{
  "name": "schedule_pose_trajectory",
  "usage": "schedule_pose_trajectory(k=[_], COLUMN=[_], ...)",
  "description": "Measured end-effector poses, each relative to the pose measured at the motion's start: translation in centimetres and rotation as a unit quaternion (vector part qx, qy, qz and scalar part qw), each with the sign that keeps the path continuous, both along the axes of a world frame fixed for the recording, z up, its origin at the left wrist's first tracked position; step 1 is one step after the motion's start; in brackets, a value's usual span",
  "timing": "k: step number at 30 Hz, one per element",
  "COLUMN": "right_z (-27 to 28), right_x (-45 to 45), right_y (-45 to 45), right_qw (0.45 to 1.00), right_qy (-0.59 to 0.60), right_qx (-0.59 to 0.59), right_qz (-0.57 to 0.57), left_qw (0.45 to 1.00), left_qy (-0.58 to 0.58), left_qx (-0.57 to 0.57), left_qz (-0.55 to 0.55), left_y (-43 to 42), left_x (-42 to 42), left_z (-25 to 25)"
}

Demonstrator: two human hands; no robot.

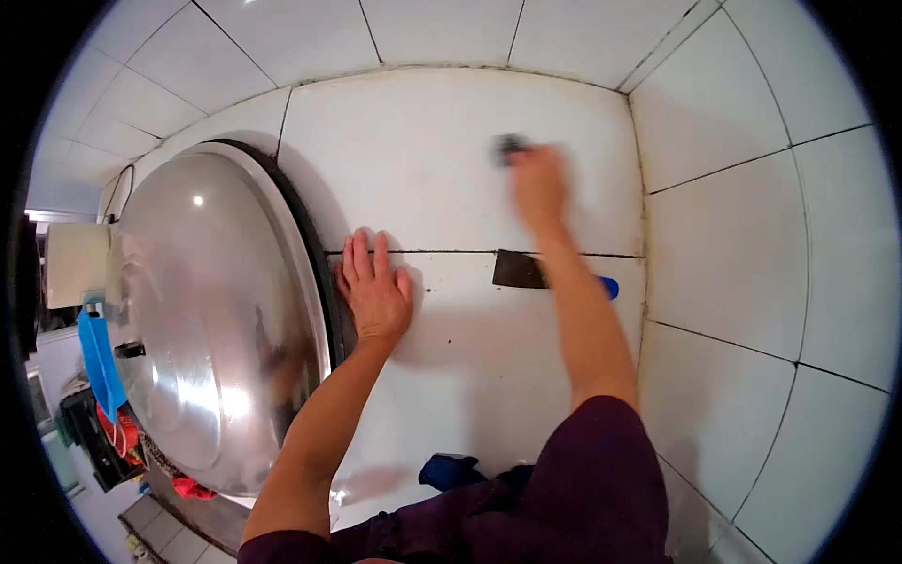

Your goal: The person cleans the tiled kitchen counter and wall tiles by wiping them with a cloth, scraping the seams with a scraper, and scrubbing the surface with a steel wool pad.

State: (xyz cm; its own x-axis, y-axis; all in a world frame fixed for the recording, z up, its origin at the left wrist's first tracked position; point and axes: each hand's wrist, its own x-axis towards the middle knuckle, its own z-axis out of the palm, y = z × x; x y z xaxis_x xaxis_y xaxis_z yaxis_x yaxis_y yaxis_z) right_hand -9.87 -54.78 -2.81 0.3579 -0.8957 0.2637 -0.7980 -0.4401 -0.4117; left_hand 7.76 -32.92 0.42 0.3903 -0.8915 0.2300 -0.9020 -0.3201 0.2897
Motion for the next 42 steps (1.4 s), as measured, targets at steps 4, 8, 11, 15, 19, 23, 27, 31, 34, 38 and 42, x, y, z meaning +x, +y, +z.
schedule_pose_trajectory(k=[4, 8, 11, 15, 19, 23, 27, 31, 34, 38, 42], right_z=[1.9, 2.4, 2.6, 2.1, 3.7, 5.7, 6.8, 8.2, 9.4, 10.0, 12.0], right_x=[-7.2, 1.1, 2.4, -2.9, -9.9, -12.0, -14.8, -16.5, -18.3, -21.1, -18.1], right_y=[-2.0, 2.4, -1.3, -11.7, -13.2, -8.3, -0.1, 6.7, 9.5, 10.5, 10.1], right_qw=[0.980, 0.996, 0.996, 0.969, 0.972, 0.973, 0.977, 0.960, 0.934, 0.821, 0.919], right_qy=[0.046, -0.091, 0.006, 0.107, 0.142, 0.202, 0.189, 0.219, 0.187, -0.198, 0.184], right_qx=[-0.004, -0.004, -0.085, -0.168, -0.126, -0.043, 0.045, 0.141, 0.292, 0.512, 0.328], right_qz=[-0.192, -0.014, 0.019, -0.143, -0.138, -0.101, -0.089, -0.104, -0.086, -0.154, -0.119], left_qw=[1.000, 0.999, 0.999, 0.999, 0.998, 0.998, 0.999, 0.999, 0.999, 0.999, 0.998], left_qy=[0.000, -0.029, -0.022, -0.033, -0.039, -0.047, -0.048, -0.042, -0.047, -0.042, -0.049], left_qx=[0.023, 0.018, 0.032, 0.040, 0.036, 0.027, 0.012, 0.018, 0.004, -0.027, -0.027], left_qz=[0.016, -0.003, -0.014, -0.015, -0.032, -0.024, -0.013, 0.000, 0.002, -0.002, -0.009], left_y=[-0.1, 0.0, 0.1, -0.4, -0.1, -0.3, 0.0, -0.3, -0.3, -0.4, -0.2], left_x=[-0.3, 0.0, -0.1, -0.1, 0.2, 0.0, 0.1, 0.0, 0.4, -0.1, 0.1], left_z=[-0.1, -0.5, 0.0, 0.1, 0.2, -0.2, -0.6, -0.9, -1.0, -0.6, -1.1])
